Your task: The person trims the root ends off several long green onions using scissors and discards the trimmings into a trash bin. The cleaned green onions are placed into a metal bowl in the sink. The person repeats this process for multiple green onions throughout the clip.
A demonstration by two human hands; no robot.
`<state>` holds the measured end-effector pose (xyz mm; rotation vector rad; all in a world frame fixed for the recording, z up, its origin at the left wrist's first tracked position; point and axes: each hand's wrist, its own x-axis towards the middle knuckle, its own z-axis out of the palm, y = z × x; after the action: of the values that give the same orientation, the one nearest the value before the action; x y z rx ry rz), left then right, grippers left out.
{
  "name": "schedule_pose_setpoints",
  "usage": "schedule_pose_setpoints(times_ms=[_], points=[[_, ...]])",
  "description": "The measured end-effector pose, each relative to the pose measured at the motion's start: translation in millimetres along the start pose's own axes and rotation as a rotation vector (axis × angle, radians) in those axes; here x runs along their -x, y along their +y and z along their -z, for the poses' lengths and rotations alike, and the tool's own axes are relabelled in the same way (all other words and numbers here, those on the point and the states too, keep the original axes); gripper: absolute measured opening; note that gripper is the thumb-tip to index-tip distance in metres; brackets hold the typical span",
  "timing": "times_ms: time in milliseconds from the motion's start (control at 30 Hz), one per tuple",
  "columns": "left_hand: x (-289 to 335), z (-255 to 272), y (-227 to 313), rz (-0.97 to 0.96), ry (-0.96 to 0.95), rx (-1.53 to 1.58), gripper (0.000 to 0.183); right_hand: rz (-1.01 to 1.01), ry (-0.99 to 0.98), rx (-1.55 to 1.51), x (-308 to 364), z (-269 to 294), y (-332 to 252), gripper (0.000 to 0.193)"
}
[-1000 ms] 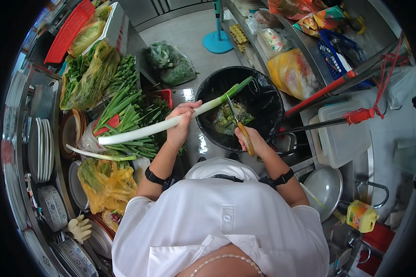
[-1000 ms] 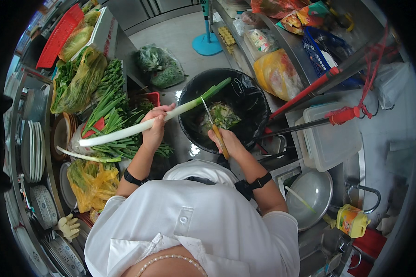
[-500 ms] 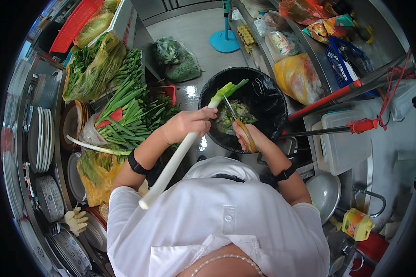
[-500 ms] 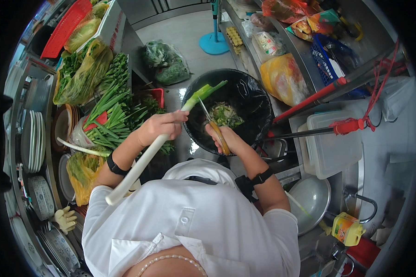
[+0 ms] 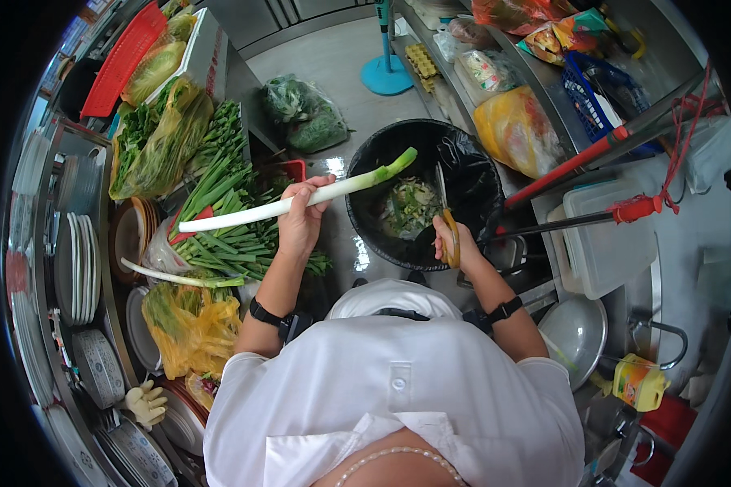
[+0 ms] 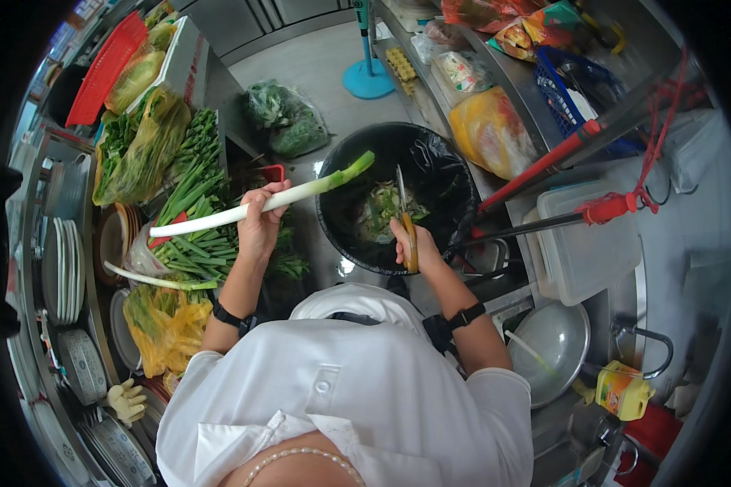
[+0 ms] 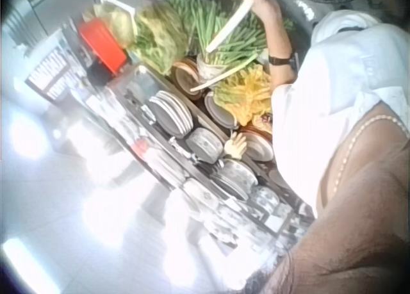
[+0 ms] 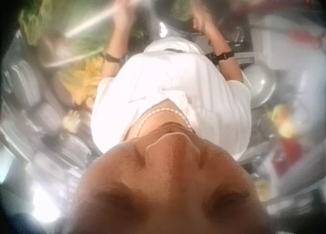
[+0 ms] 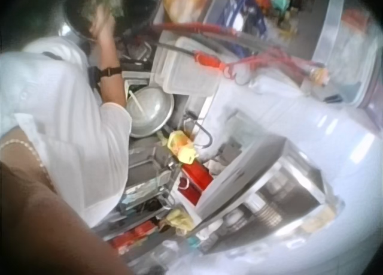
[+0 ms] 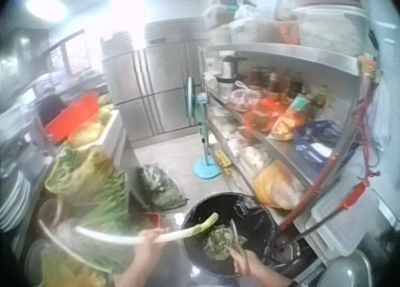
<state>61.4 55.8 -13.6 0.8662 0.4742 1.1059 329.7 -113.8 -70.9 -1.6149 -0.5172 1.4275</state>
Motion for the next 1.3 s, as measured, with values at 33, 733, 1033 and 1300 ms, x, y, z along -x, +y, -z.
schedule_pose_setpoints(times_ms=[33, 733, 1033, 1300], points=[[1, 0, -2, 0.024, 0.012, 0.053, 0.016, 0.079, 0.031, 0.047, 6, 5, 2, 0.054], [22, -212, -92, 0.484, -0.791, 0.028, 0.035, -0.314, 0.874, -0.302, 192, 64, 145, 0.052], [123, -319, -210, 0.469, -2.125, -0.685, 0.057, -0.212, 0.765, -0.35, 224, 43, 166, 0.048], [27, -196, -178, 0.601, -1.545, -0.756, 0.039, -0.031, 1.039, -0.355, 231, 71, 137, 0.035]])
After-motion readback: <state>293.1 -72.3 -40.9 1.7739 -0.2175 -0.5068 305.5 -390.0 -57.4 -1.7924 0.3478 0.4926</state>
